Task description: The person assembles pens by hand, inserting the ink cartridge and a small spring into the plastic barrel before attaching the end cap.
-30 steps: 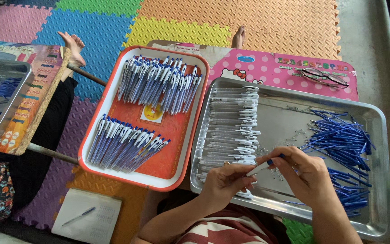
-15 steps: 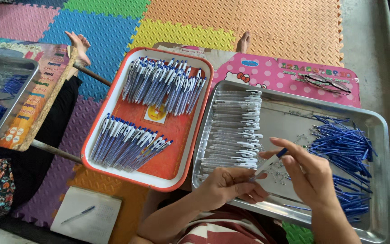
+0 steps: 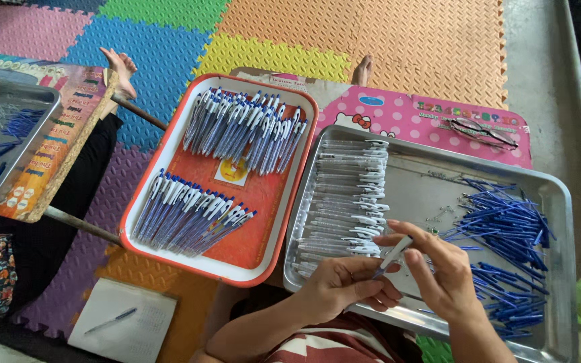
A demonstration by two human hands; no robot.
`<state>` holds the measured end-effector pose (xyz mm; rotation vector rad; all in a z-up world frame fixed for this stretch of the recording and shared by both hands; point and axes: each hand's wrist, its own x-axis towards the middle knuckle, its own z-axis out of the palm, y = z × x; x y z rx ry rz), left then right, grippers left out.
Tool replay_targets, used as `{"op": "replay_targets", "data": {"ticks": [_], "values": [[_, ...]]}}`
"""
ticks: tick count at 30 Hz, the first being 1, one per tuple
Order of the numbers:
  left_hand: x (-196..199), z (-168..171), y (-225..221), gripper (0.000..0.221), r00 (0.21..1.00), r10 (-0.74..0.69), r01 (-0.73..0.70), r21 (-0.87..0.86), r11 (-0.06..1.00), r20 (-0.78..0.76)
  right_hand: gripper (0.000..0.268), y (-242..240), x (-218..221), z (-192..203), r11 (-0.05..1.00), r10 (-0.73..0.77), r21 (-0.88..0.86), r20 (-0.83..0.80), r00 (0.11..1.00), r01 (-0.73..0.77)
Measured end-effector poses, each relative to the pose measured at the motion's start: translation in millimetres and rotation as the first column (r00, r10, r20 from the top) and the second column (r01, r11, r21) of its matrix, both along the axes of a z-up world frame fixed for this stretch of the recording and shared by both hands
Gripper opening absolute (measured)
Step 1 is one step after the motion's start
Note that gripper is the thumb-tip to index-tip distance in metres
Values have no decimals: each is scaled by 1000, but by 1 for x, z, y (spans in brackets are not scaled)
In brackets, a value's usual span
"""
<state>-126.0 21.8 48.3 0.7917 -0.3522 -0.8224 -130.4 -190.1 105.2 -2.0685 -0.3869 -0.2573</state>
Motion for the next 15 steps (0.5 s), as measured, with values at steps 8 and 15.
{"op": "replay_targets", "data": {"ticks": [8, 15], "values": [[0, 5, 6, 43, 999, -43, 43, -31, 999, 15, 52, 5, -2, 7, 964, 19, 264, -6, 1000, -17], [-4, -11, -2, 46, 991, 116, -117, 14, 993, 61, 54, 17, -6, 12, 982, 96, 168, -46, 994, -87]]}}
